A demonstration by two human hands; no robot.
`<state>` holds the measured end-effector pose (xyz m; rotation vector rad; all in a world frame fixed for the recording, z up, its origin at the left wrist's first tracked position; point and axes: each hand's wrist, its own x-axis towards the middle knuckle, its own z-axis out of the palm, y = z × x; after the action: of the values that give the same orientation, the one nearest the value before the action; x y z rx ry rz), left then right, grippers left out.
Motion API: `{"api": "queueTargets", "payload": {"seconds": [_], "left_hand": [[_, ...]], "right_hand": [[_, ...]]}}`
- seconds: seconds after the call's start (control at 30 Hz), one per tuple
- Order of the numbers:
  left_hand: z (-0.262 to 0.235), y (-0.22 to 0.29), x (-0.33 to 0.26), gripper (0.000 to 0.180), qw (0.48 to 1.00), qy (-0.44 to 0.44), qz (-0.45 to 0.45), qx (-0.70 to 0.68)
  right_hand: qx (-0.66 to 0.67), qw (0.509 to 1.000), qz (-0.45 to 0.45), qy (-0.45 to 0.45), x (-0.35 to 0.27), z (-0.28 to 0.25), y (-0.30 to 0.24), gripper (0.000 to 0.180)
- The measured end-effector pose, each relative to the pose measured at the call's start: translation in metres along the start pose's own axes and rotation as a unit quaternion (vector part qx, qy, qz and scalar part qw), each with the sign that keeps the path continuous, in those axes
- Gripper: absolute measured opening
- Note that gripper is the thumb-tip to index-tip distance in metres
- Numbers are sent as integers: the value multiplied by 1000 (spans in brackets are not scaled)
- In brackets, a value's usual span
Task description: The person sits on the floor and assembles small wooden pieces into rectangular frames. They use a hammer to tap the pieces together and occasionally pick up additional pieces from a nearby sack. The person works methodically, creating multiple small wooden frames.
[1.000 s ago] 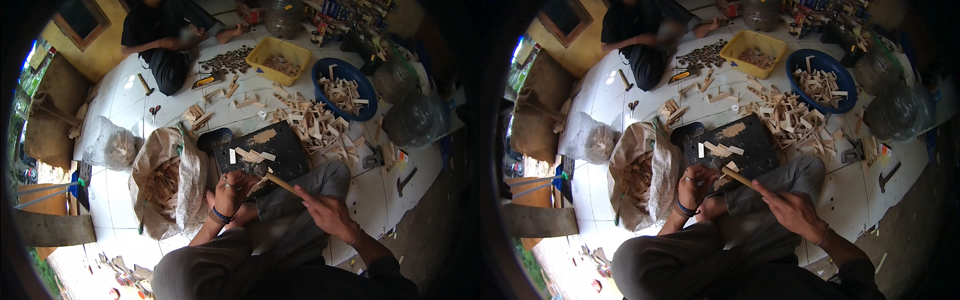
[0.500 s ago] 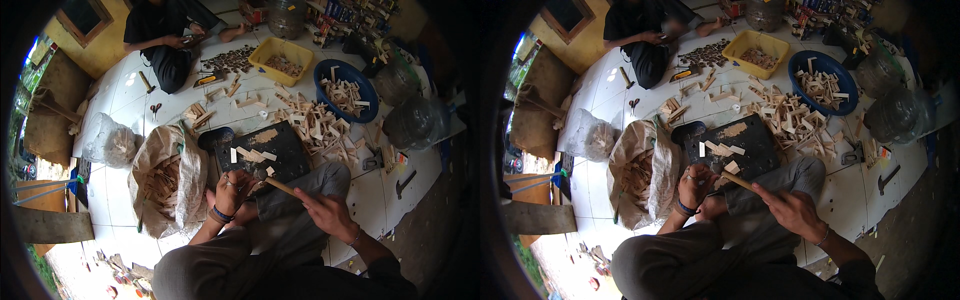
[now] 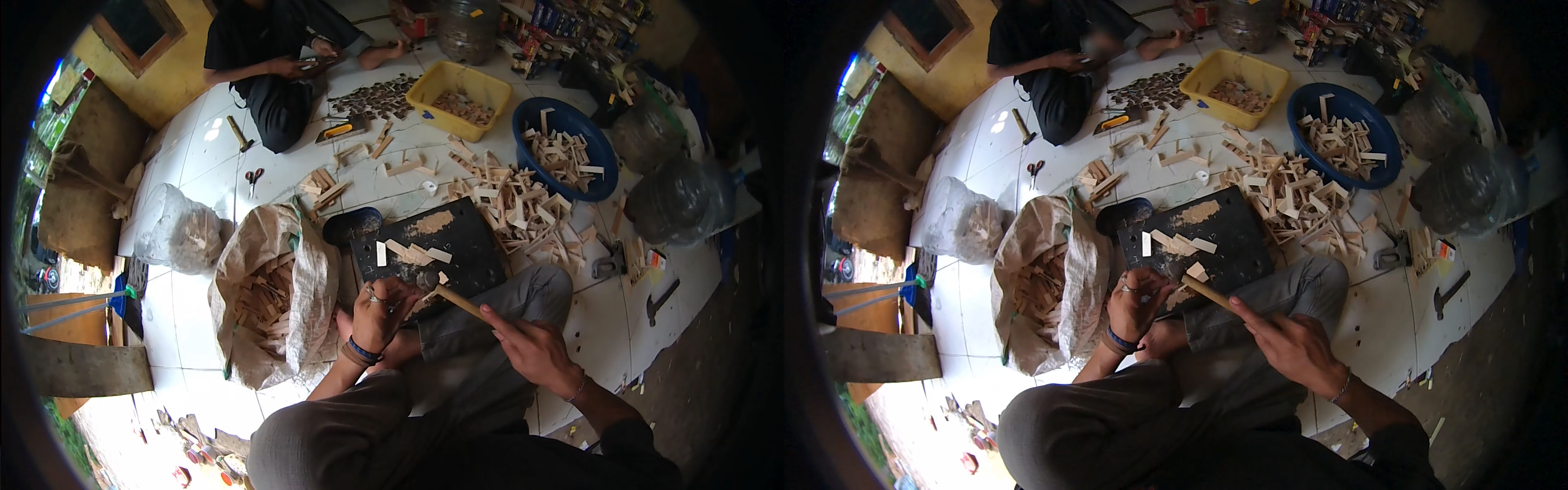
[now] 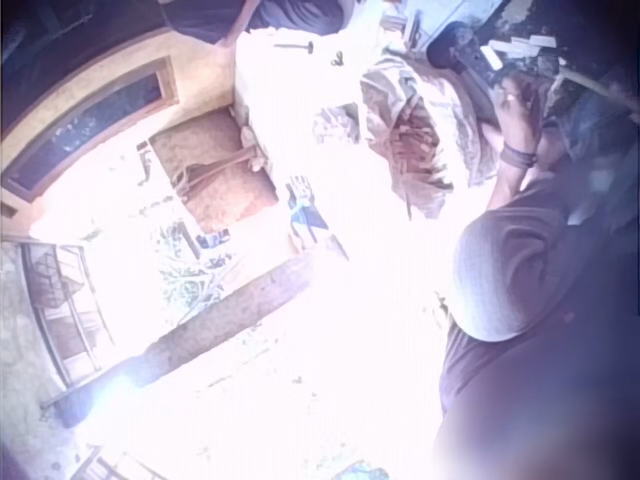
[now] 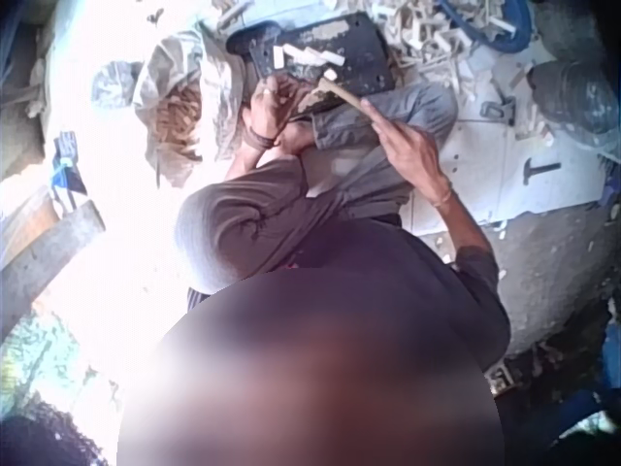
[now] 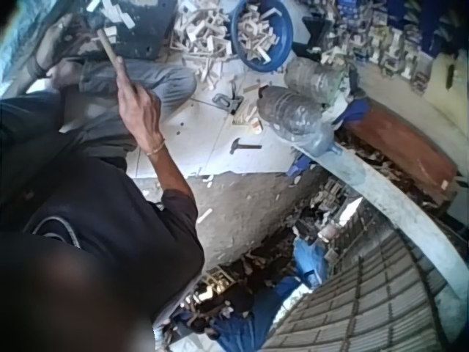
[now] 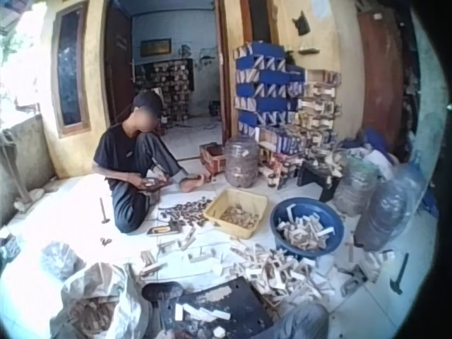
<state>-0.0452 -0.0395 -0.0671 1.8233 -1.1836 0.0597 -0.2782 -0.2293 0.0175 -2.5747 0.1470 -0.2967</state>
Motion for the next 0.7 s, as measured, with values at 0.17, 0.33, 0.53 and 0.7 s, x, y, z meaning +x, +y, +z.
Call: {"api": "queueTargets", "payload": {"seconds": [0.17, 0.33, 0.53, 0.7], "left_hand": [[0, 2, -1, 41, 999, 8, -3, 41], [-1, 2, 1, 41, 999, -8, -4, 44], [-1, 2, -1, 40, 999, -8, -7, 33], [0, 3, 0, 40, 1000, -16, -19, -6]], "right_hand": [[-5, 999, -18, 31, -1, -2, 1, 66], [-73, 997, 14, -36, -3, 1, 3, 66], [-2, 999, -29, 38, -1, 8, 5, 65], [103, 987, 122, 29, 9, 12, 1, 52]]}}
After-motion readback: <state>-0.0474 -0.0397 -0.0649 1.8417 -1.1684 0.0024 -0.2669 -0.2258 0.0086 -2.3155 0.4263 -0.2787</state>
